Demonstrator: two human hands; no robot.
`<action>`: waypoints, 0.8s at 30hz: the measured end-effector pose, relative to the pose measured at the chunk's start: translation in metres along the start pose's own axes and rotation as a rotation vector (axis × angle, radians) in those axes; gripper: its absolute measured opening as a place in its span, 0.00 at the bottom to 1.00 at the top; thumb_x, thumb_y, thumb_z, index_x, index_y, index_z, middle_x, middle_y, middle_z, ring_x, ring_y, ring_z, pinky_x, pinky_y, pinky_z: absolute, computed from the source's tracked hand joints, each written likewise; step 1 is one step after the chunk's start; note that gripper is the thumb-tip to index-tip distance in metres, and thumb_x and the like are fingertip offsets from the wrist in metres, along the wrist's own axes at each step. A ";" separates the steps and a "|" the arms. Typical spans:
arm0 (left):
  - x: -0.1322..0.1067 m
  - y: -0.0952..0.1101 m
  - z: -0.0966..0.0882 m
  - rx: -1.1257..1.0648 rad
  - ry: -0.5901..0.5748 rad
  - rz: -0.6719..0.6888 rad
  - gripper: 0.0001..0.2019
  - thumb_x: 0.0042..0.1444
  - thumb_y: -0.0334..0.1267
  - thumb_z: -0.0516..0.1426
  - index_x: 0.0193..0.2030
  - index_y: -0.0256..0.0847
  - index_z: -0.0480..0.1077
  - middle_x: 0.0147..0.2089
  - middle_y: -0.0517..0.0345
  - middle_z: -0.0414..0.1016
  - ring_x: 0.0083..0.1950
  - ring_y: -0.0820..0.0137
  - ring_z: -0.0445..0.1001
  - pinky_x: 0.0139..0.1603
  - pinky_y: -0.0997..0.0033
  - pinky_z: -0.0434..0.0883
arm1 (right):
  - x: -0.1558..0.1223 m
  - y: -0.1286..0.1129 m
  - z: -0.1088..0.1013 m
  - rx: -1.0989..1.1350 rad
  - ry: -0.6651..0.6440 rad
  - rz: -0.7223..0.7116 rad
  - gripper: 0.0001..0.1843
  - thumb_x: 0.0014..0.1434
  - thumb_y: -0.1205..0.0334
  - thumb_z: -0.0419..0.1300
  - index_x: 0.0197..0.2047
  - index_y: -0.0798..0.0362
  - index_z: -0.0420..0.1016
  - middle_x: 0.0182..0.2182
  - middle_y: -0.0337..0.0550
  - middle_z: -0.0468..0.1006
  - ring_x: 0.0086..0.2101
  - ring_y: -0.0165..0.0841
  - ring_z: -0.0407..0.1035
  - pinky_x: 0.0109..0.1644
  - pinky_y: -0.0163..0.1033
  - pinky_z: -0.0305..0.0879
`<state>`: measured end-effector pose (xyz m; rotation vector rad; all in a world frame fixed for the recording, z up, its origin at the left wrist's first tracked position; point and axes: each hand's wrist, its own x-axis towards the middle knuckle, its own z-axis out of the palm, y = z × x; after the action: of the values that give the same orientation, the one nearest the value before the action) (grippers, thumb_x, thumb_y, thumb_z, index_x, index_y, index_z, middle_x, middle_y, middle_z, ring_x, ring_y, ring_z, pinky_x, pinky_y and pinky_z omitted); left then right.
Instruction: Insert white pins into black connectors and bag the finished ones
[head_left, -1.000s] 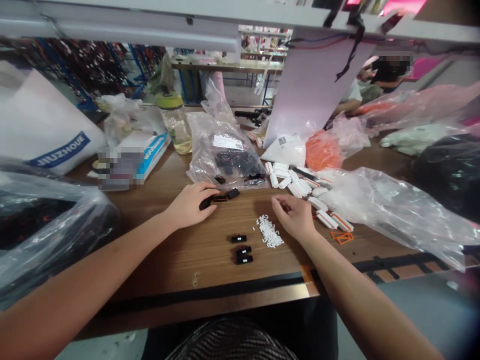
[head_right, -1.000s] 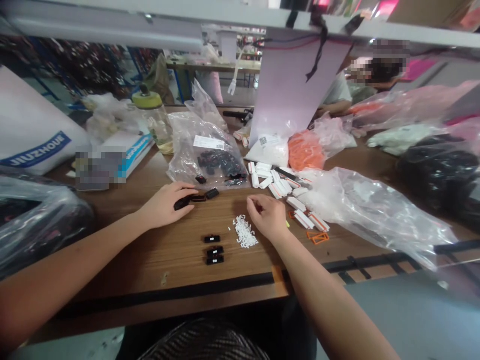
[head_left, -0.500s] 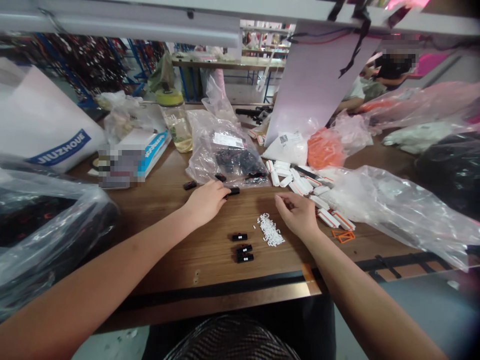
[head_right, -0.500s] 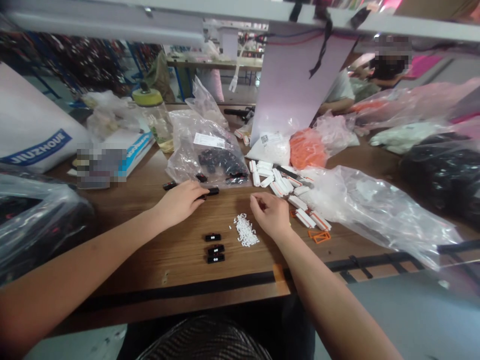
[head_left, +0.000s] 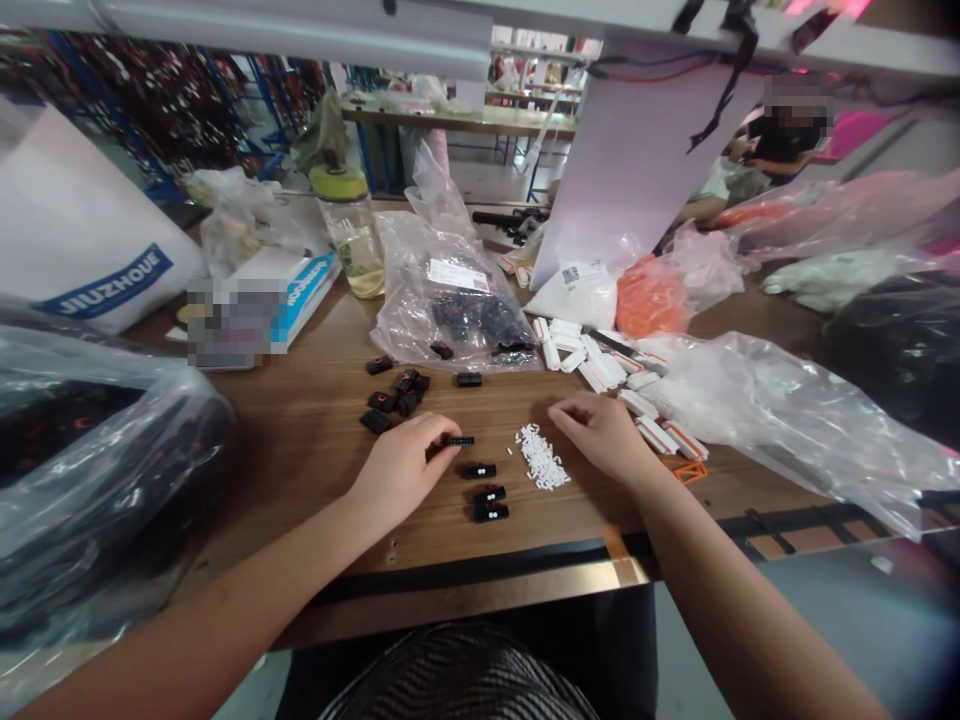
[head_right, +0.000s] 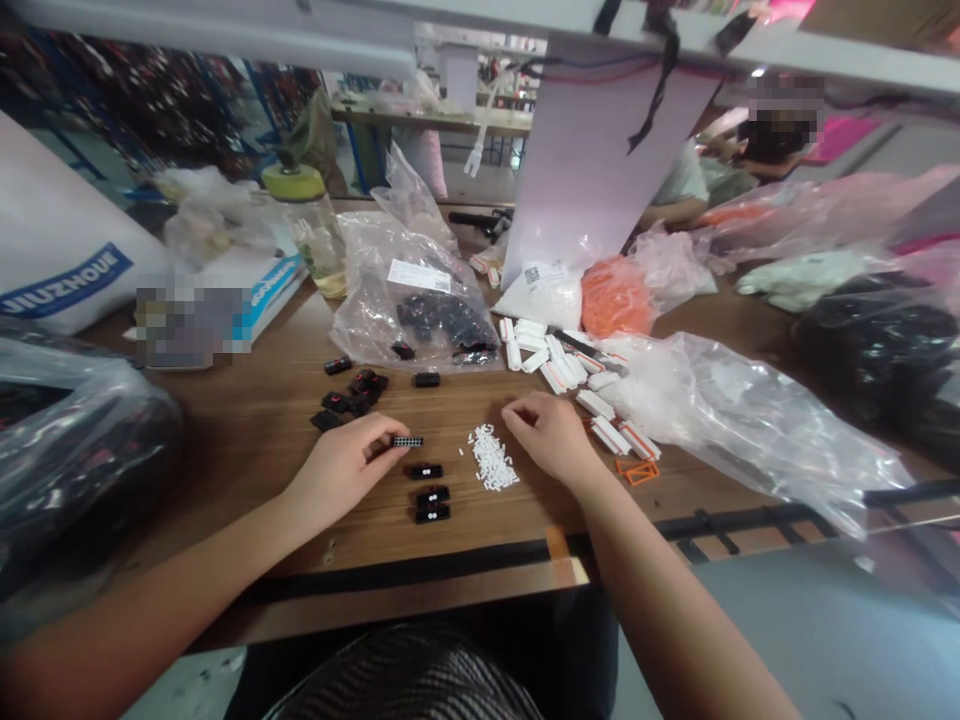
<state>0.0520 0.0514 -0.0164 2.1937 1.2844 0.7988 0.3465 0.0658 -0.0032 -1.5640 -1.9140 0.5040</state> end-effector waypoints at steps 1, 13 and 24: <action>-0.001 0.000 0.000 0.008 0.000 -0.012 0.04 0.60 0.33 0.59 0.42 0.42 0.72 0.37 0.59 0.76 0.35 0.69 0.74 0.38 0.67 0.72 | -0.003 -0.002 -0.004 -0.004 -0.081 0.008 0.11 0.59 0.58 0.60 0.31 0.50 0.82 0.31 0.41 0.83 0.31 0.34 0.75 0.36 0.39 0.67; 0.003 0.000 0.004 0.065 -0.037 0.094 0.08 0.64 0.35 0.58 0.48 0.45 0.75 0.45 0.56 0.78 0.47 0.63 0.76 0.50 0.57 0.74 | -0.024 -0.030 -0.011 -0.287 -0.215 -0.027 0.12 0.62 0.61 0.58 0.30 0.49 0.82 0.29 0.42 0.79 0.31 0.34 0.72 0.37 0.39 0.64; 0.004 0.002 0.004 0.054 -0.053 0.025 0.05 0.59 0.32 0.61 0.41 0.44 0.71 0.37 0.61 0.76 0.39 0.66 0.74 0.41 0.64 0.71 | -0.016 -0.035 -0.003 -0.063 -0.183 0.013 0.09 0.62 0.59 0.60 0.31 0.50 0.78 0.28 0.39 0.78 0.29 0.32 0.71 0.35 0.37 0.63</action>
<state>0.0578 0.0530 -0.0171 2.2625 1.2688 0.7183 0.3253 0.0419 0.0177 -1.6185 -2.0751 0.6163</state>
